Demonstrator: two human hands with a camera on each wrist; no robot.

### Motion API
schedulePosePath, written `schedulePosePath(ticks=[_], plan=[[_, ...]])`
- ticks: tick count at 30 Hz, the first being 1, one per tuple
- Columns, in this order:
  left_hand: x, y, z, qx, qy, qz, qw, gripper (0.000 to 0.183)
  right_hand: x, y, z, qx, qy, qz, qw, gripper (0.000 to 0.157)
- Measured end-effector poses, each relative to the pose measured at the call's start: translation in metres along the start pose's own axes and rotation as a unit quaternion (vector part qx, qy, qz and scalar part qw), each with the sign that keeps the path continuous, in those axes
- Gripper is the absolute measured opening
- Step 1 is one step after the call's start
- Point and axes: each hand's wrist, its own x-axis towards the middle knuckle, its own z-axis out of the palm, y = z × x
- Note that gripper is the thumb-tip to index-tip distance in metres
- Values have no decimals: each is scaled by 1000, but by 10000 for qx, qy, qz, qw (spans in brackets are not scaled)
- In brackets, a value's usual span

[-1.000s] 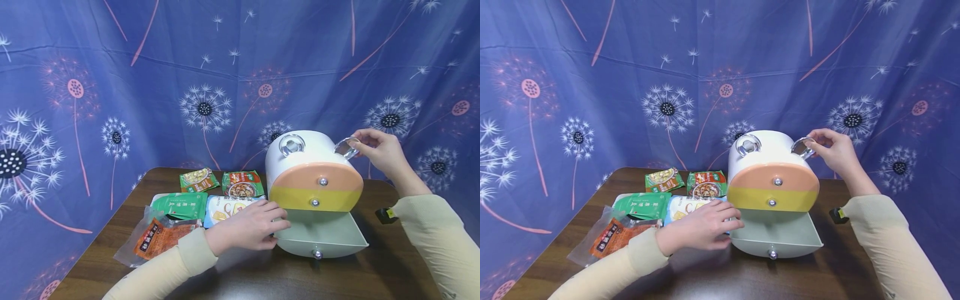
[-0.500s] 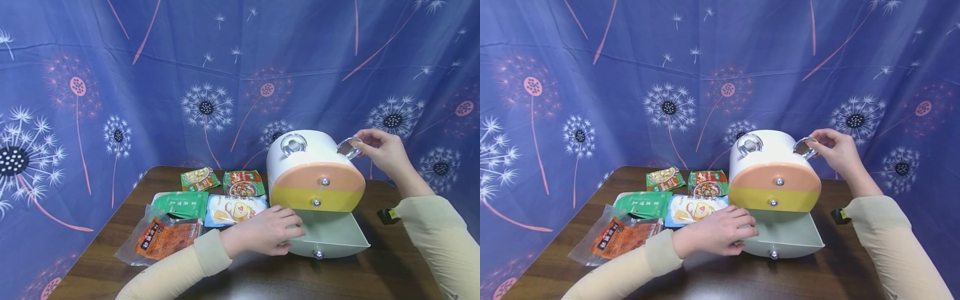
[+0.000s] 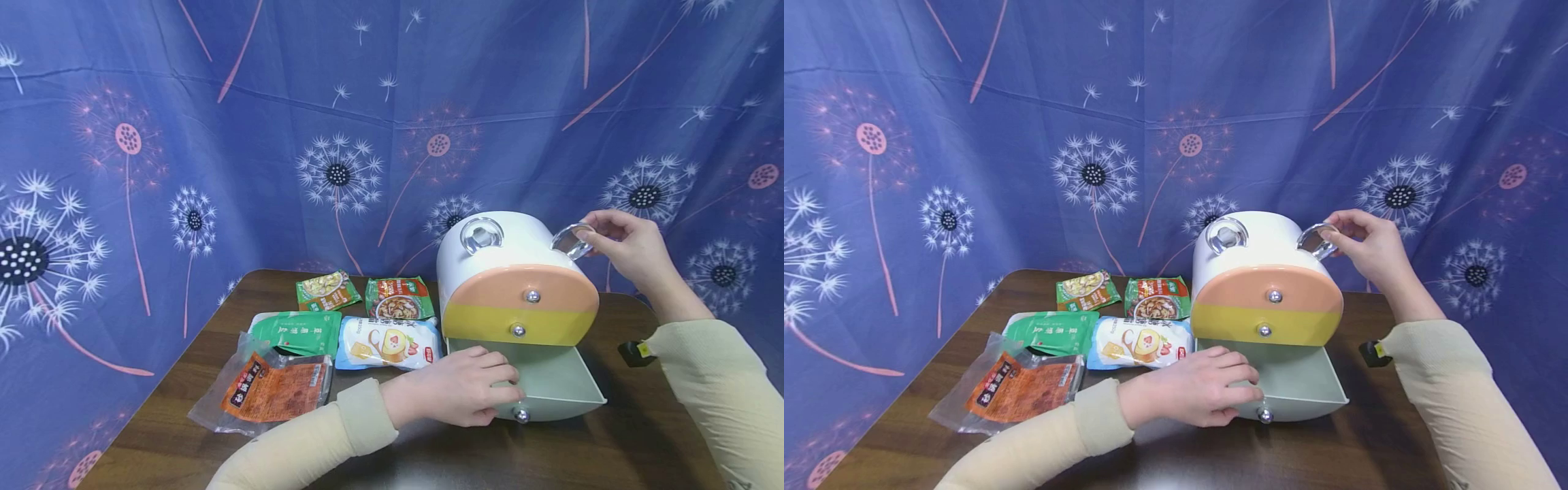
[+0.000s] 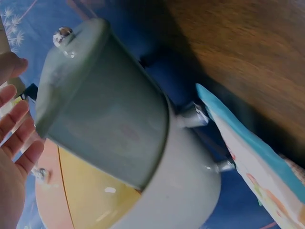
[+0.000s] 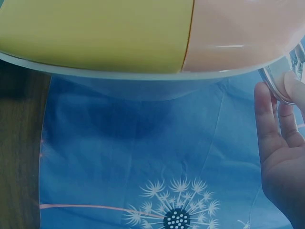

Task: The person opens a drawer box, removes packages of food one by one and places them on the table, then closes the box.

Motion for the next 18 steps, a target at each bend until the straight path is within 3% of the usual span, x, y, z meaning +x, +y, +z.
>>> schedulePosePath(ticks=[18], plan=[[27, 30, 14, 566, -220, 594, 9964, 37, 1, 1, -2, -47, -52, 63, 10000, 33]])
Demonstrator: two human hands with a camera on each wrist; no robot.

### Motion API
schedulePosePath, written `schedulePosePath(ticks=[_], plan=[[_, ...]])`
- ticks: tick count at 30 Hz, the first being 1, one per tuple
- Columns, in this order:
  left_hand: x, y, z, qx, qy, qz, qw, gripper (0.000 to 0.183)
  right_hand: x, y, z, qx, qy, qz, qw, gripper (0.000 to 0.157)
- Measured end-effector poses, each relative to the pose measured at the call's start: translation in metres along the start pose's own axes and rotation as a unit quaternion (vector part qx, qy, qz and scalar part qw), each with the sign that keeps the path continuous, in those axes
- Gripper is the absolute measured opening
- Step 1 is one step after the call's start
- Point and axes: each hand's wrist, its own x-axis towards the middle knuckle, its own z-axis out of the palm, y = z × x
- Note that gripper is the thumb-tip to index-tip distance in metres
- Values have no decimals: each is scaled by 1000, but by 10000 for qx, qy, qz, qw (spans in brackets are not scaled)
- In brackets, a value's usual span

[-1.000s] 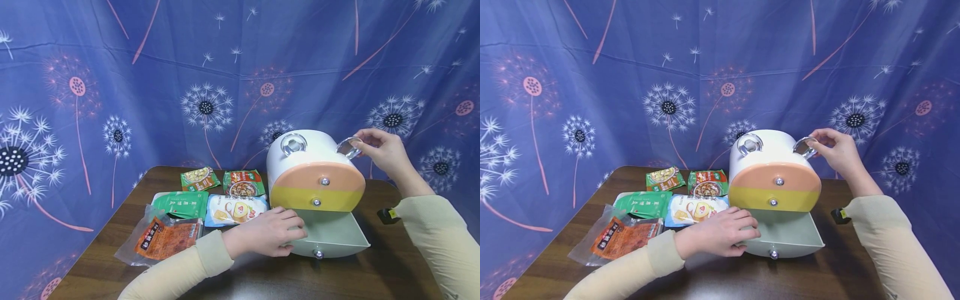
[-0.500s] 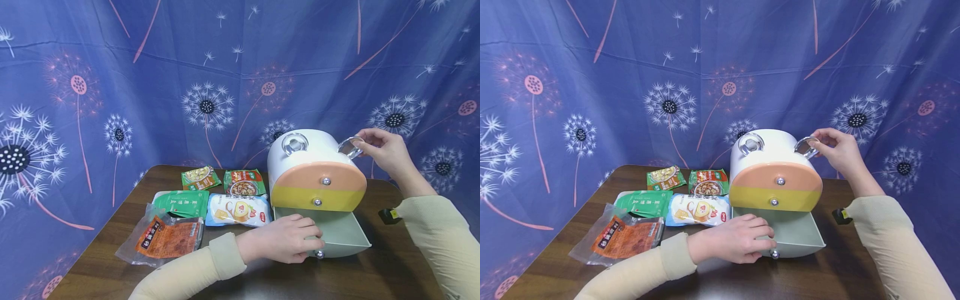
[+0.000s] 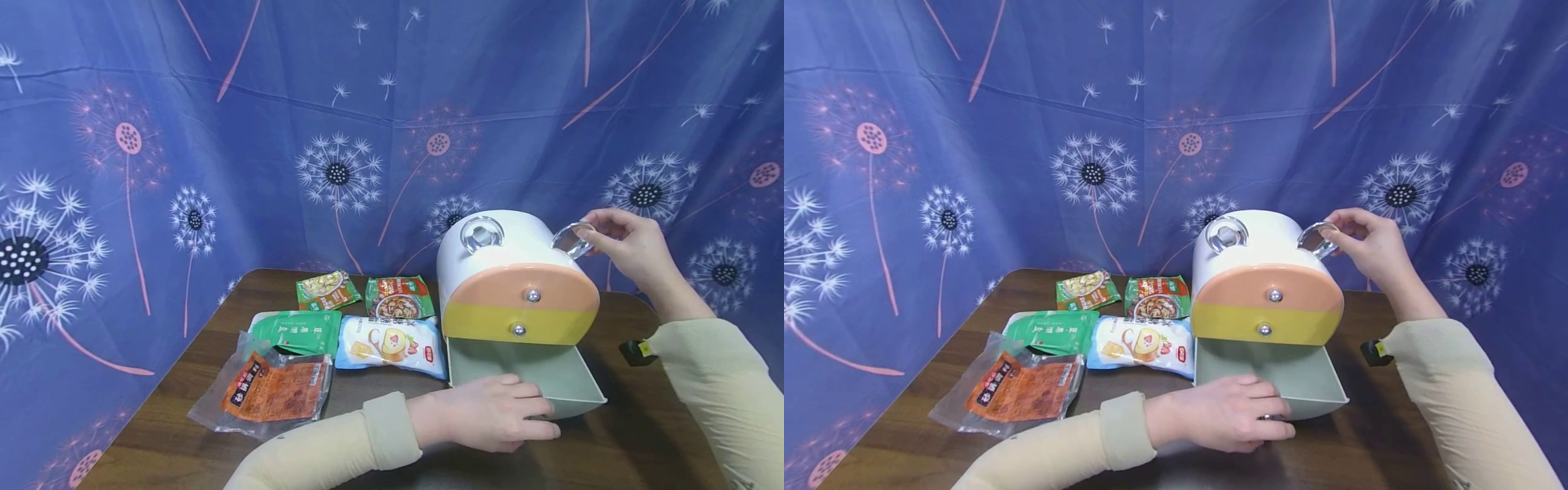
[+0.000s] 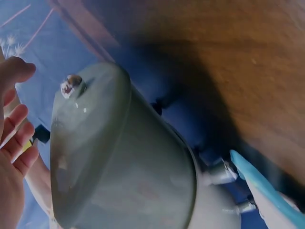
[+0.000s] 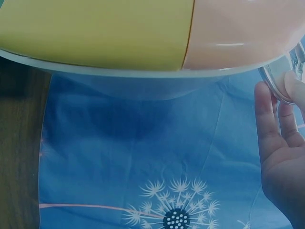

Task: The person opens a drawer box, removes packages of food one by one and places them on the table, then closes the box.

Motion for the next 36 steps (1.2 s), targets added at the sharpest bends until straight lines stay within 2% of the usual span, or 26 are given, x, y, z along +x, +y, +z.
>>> schedulePosePath(ticks=[7, 15, 22, 26, 31, 36], plan=[[9, 11, 9, 446, -57, 60, 9990, 33, 0, 1, -1, -20, 7, 69, 10000, 35], [14, 17, 13, 475, -493, -29, 9977, 29, 0, 1, -1, -85, 21, 98, 9999, 37], [15, 20, 19, 938, -403, -91, 9947, 27, 0, 1, 0, -84, 14, 150, 9999, 38], [15, 22, 21, 1171, -505, -56, 9918, 29, -1, -1, 0, -96, 23, 143, 9998, 37], [13, 21, 13, 1495, -516, -16, 9874, 36, -1, -1, 1, -22, 15, 112, 9999, 36], [12, 17, -2, 1502, -542, -7, 9872, 34, 0, 0, 1, -54, 26, 104, 9999, 35]])
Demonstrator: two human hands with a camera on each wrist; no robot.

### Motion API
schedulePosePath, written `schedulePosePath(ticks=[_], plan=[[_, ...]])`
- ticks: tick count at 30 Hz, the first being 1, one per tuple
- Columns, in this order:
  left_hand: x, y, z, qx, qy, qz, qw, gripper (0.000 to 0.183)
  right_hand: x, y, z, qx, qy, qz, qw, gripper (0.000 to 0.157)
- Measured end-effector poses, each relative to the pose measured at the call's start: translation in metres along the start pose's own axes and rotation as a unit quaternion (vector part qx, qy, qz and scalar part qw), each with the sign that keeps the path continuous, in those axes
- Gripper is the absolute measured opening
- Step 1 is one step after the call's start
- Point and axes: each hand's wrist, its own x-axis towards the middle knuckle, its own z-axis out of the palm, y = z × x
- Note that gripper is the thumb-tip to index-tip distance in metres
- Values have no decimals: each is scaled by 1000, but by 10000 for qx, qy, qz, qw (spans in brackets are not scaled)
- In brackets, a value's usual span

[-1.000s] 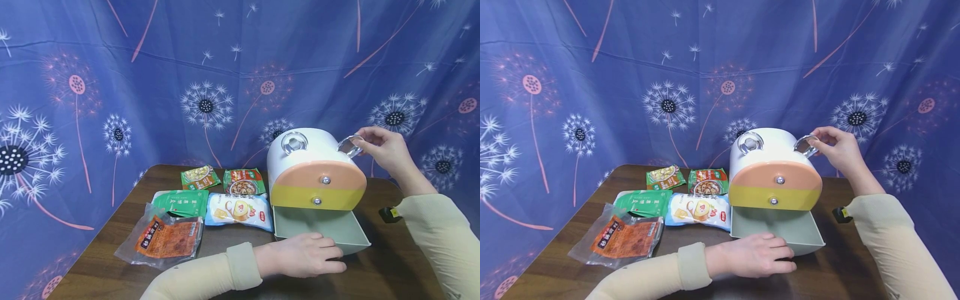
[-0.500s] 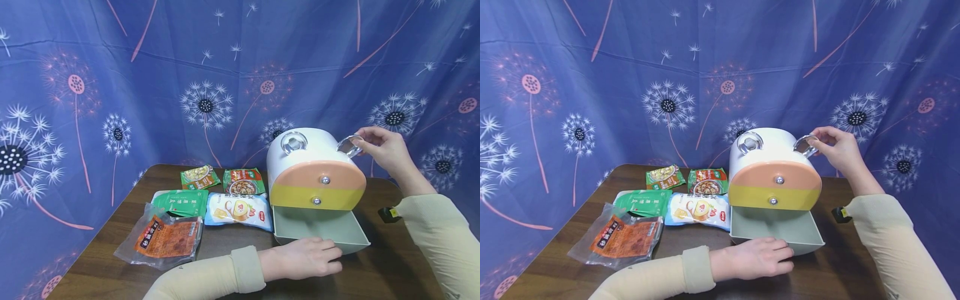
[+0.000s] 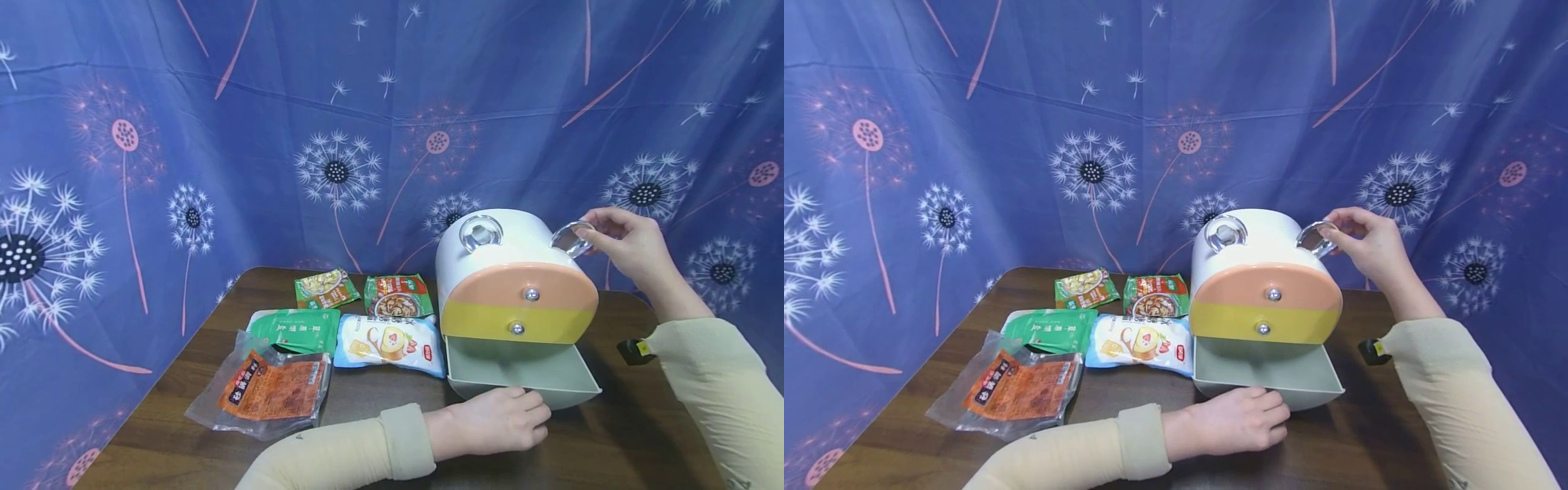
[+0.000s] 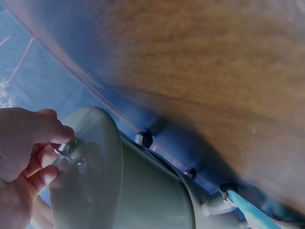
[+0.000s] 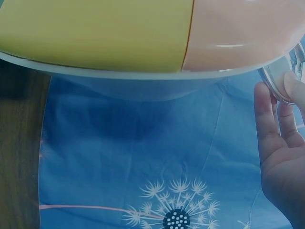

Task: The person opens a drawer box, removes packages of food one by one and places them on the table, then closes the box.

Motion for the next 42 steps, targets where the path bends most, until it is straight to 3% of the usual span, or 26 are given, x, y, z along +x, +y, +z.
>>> schedulePosePath(ticks=[15, 25, 42], plan=[[2, -9, 3, -98, -307, -39, 9995, 30, 0, 1, 0, -12, 19, 9, 10000, 35], [9, -1, 41, -225, -399, -93, 9989, 31, 0, 1, 0, -6, 15, 31, 10000, 36], [11, -11, 50, -327, -597, -87, 9976, 29, 0, 1, 0, 53, 4, 18, 10000, 34]])
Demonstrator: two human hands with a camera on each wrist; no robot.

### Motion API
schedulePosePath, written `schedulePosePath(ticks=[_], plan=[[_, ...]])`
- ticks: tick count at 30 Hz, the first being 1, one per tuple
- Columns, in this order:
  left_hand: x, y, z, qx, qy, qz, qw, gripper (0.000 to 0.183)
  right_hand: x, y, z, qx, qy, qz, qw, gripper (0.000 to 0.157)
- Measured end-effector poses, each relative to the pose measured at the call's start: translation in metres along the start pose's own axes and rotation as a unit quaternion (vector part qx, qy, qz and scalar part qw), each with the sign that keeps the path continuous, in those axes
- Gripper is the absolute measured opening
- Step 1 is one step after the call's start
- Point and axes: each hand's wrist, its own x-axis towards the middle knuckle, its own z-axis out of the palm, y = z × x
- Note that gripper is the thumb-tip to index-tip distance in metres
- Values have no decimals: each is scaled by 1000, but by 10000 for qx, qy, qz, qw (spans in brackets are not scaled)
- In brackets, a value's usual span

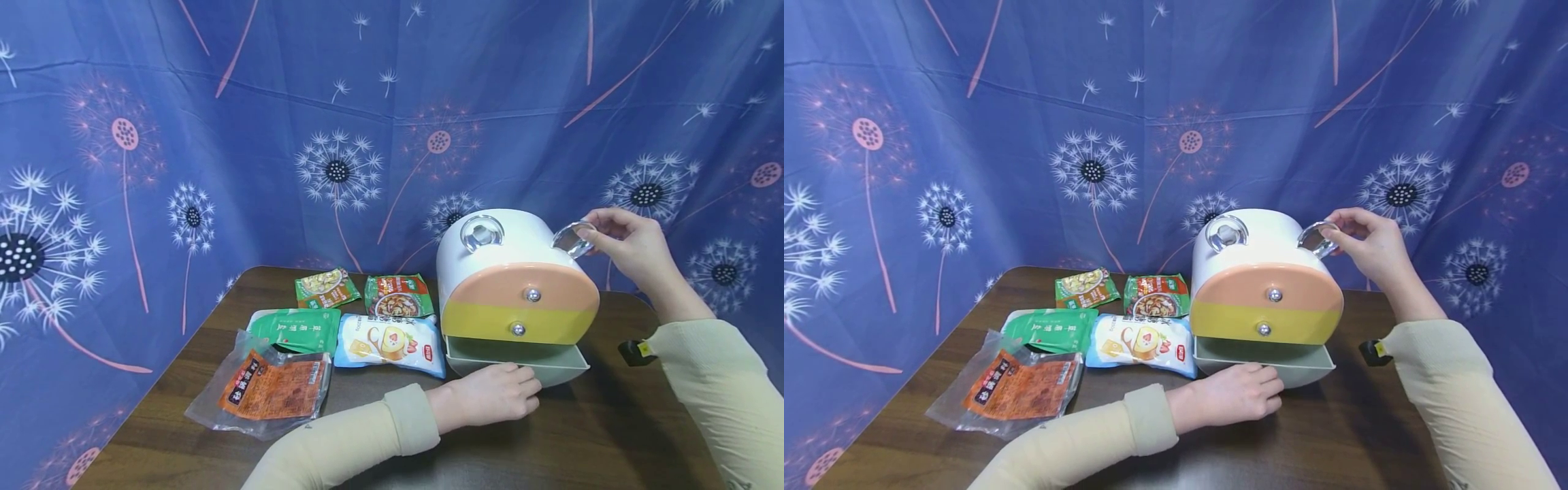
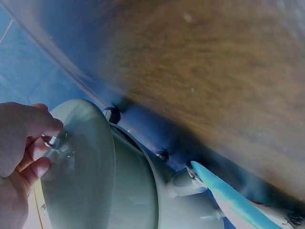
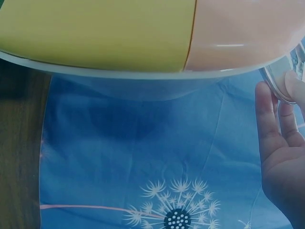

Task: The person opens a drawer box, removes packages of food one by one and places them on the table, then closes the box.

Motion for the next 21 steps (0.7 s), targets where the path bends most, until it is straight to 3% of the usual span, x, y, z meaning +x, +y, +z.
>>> schedulePosePath(ticks=[7, 21], plan=[[2, -4, 6, 128, 123, -76, 9998, 29, 0, -1, 0, 10, -1, -17, 10000, 33], [4, -12, 15, 52, 32, -72, 10000, 27, 0, -2, 0, 21, 21, 0, 10000, 34]])
